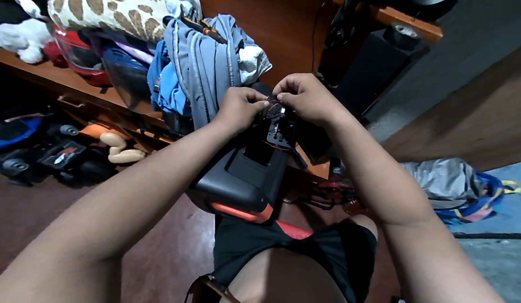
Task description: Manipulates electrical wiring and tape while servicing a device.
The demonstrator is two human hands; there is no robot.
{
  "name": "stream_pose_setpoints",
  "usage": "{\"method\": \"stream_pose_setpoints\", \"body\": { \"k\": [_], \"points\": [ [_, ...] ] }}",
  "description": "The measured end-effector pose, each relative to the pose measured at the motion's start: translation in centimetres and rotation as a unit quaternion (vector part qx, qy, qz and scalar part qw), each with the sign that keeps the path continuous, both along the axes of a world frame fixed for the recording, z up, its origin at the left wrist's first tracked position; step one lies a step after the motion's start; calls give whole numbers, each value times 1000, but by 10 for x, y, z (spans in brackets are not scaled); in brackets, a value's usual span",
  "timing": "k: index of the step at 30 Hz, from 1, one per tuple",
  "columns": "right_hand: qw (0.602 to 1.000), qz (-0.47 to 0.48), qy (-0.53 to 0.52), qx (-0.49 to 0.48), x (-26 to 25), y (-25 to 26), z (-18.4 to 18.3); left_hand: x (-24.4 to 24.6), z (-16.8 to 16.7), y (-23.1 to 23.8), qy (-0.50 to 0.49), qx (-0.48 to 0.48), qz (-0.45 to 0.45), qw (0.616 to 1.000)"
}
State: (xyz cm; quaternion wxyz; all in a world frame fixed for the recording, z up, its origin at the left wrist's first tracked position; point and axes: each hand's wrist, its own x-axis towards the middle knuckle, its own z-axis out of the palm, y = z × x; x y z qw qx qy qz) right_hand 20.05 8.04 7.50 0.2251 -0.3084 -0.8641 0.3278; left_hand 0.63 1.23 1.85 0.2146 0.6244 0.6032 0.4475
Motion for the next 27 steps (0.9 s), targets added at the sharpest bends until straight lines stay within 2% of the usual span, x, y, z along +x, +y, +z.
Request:
{"method": "stream_pose_setpoints", "body": {
  "k": [9,27],
  "points": [
    [996,-12,-82,39,-13,4,1,-1,0,0,6,5,-5,1000],
    [980,1,-151,130,-21,4,3,-1,0,-1,42,16,-20,999]
  ]
}}
